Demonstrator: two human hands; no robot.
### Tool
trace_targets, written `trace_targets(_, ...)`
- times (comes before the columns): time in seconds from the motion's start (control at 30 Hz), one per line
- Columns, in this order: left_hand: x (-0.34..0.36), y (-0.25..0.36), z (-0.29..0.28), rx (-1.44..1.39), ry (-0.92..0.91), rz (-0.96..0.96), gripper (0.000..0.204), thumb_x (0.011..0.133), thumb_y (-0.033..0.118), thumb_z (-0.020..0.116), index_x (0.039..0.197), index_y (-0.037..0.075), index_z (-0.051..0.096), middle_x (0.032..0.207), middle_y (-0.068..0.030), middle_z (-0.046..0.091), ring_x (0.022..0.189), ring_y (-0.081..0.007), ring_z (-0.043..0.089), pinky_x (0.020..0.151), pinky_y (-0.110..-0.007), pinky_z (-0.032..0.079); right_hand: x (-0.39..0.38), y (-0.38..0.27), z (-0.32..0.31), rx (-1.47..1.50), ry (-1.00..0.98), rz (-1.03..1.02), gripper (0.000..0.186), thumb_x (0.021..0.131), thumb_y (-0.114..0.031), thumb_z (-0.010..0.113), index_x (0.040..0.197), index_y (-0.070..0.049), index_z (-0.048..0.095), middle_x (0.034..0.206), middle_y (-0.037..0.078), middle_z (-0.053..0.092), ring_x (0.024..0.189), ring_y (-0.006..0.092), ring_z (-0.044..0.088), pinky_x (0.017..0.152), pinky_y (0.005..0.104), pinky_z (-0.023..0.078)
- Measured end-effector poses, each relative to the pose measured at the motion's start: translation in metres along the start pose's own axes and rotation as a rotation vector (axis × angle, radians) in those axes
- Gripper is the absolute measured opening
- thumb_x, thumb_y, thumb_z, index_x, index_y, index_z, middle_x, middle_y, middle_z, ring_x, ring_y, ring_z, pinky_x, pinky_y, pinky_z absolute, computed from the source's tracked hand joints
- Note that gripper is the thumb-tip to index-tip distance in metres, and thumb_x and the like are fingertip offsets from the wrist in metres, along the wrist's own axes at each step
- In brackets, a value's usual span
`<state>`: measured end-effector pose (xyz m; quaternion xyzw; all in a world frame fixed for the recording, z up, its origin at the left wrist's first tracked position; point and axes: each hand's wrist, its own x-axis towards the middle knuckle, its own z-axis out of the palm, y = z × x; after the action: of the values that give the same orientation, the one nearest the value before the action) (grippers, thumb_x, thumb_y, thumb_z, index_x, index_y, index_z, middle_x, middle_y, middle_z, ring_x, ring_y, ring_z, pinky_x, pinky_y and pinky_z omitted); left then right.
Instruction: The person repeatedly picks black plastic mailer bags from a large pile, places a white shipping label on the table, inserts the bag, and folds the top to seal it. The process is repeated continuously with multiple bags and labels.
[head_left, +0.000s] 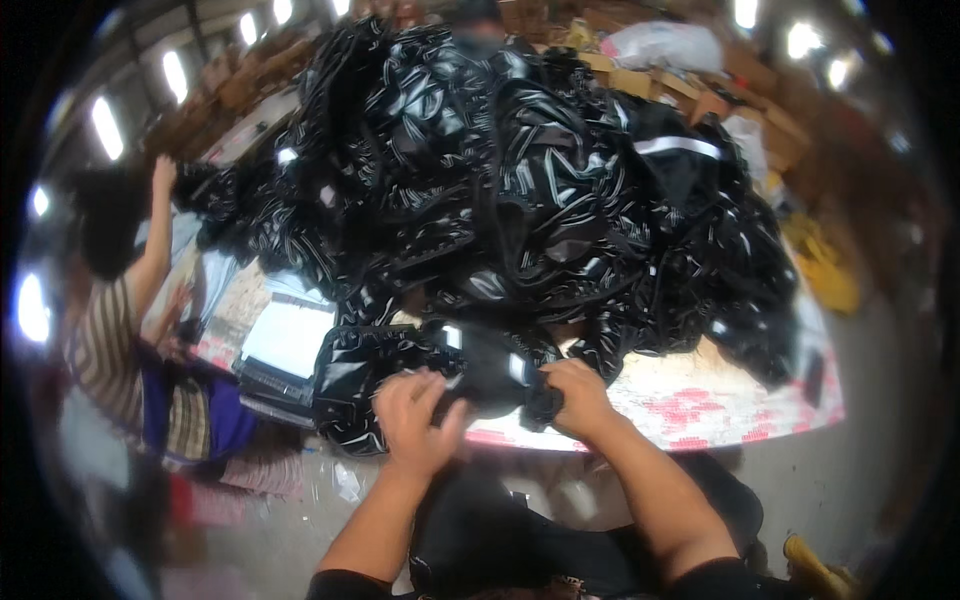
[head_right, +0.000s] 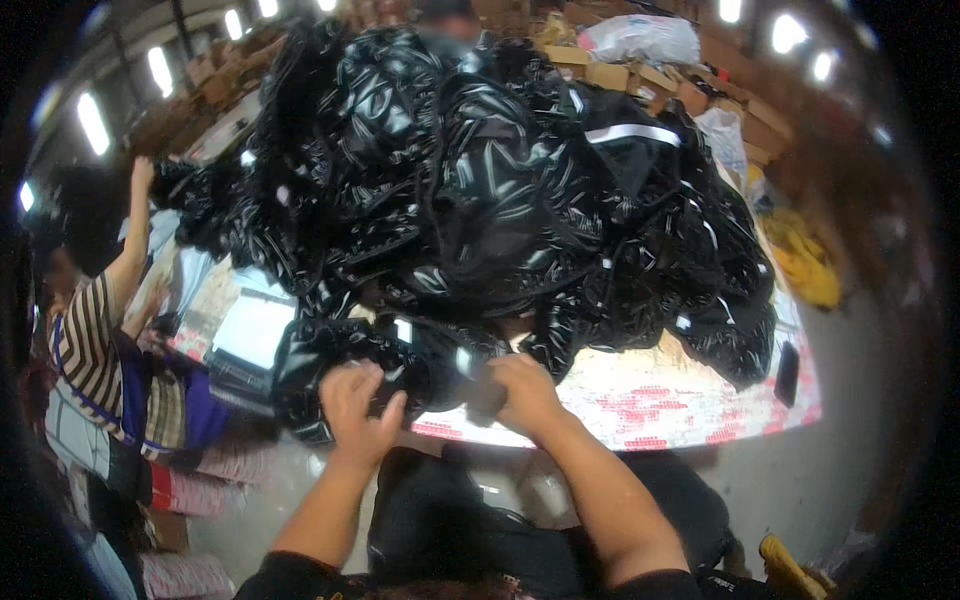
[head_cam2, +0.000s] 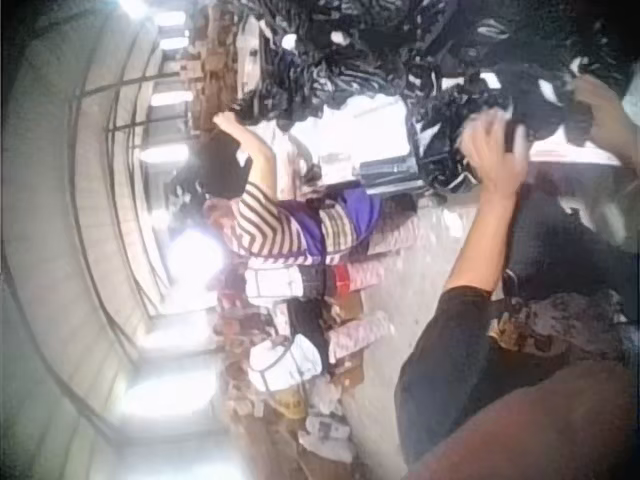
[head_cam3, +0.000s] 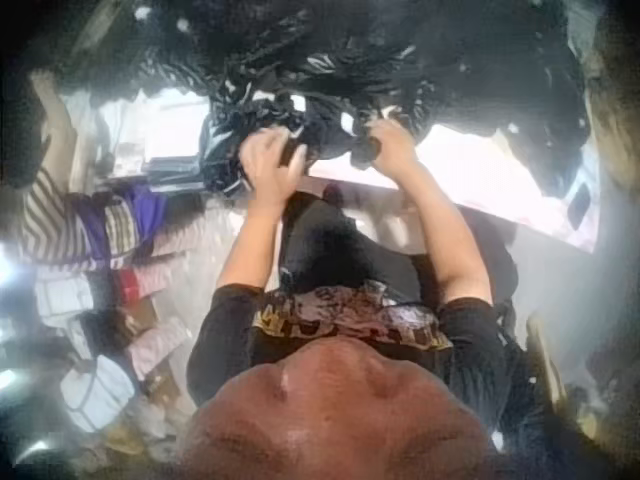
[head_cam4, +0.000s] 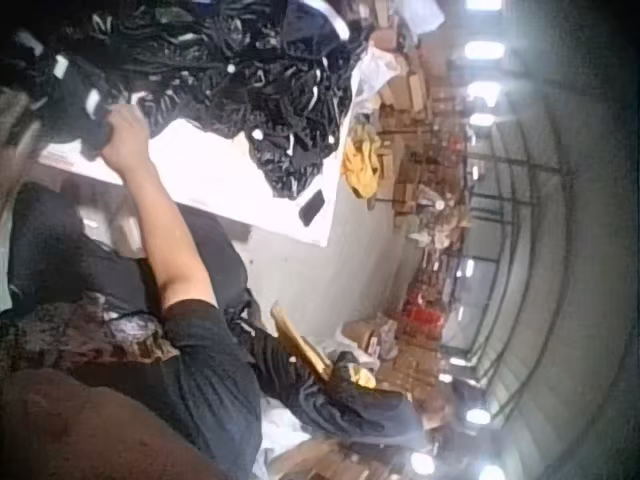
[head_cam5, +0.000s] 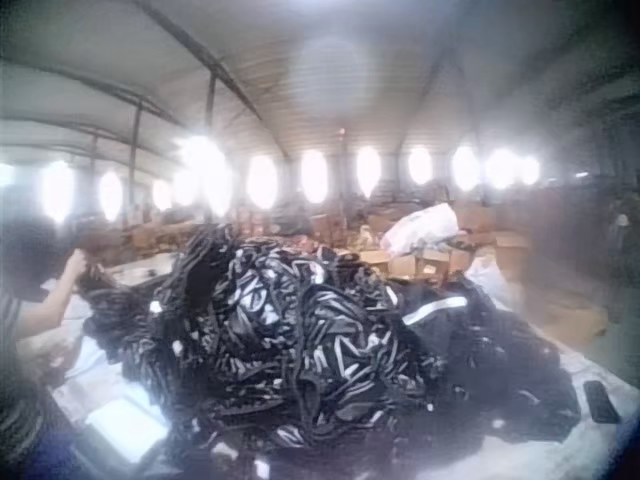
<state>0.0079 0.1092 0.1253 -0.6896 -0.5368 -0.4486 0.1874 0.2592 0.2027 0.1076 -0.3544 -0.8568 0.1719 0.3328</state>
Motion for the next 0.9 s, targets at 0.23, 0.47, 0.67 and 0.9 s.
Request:
trace_targets(0.23,-0.004,-0.063,0.02,0.199,-0.519,-0.473,0.078,0.072,0.032,0.083,0.14,0.006,0.055,0.138,-0.0206,0.056,0.13,-0.0379,0.049,0.11,-0.046,0.038,-0.037,0.027,-0.01,0.193,0.307,0.243,0.029,0.067,-0.004,0.08,0.085,0.0,0.057,0.1,0.019,0.069,0.094,0.0333,0.068,0.082,0.0356,0.053)
trace_targets(0.47,-0.012,-0.07,0.033,0.07,-0.405,-0.458,0.052,0.075,0.014,0.074,0.126,0.008,0.065,0.104,-0.0144,0.064,0.102,-0.0361,0.061,0.091,-0.045,0.05,-0.033,0.021,-0.143,0.229,0.704,-0.014,0.024,0.084,-0.021,0.076,0.09,-0.004,0.06,0.096,0.012,0.068,0.092,0.0224,0.064,0.084,0.0345,0.049)
trace_targets(0.67,-0.001,-0.06,0.046,0.048,-0.445,-0.491,0.044,0.077,0.013,0.072,0.12,0.007,0.066,0.104,-0.0155,0.065,0.102,-0.037,0.062,0.091,-0.045,0.05,0.069,0.033,-0.322,-0.638,0.891,-0.009,0.019,0.094,-0.018,0.066,0.107,-0.005,0.072,0.098,0.01,0.073,0.092,0.0271,0.07,0.081,0.0375,0.053)
trace_targets(0.9,0.001,-0.061,0.051,-0.032,-0.4,-0.469,0.039,0.076,0.011,0.069,0.115,0.006,0.067,0.104,-0.0175,0.067,0.1,-0.0385,0.064,0.089,-0.045,0.052,0.176,0.048,-0.355,-0.533,0.703,0.22,0.062,0.08,-0.026,0.079,0.132,-0.001,0.054,0.125,0.018,0.064,0.115,0.0346,0.063,0.1,0.0426,0.049)
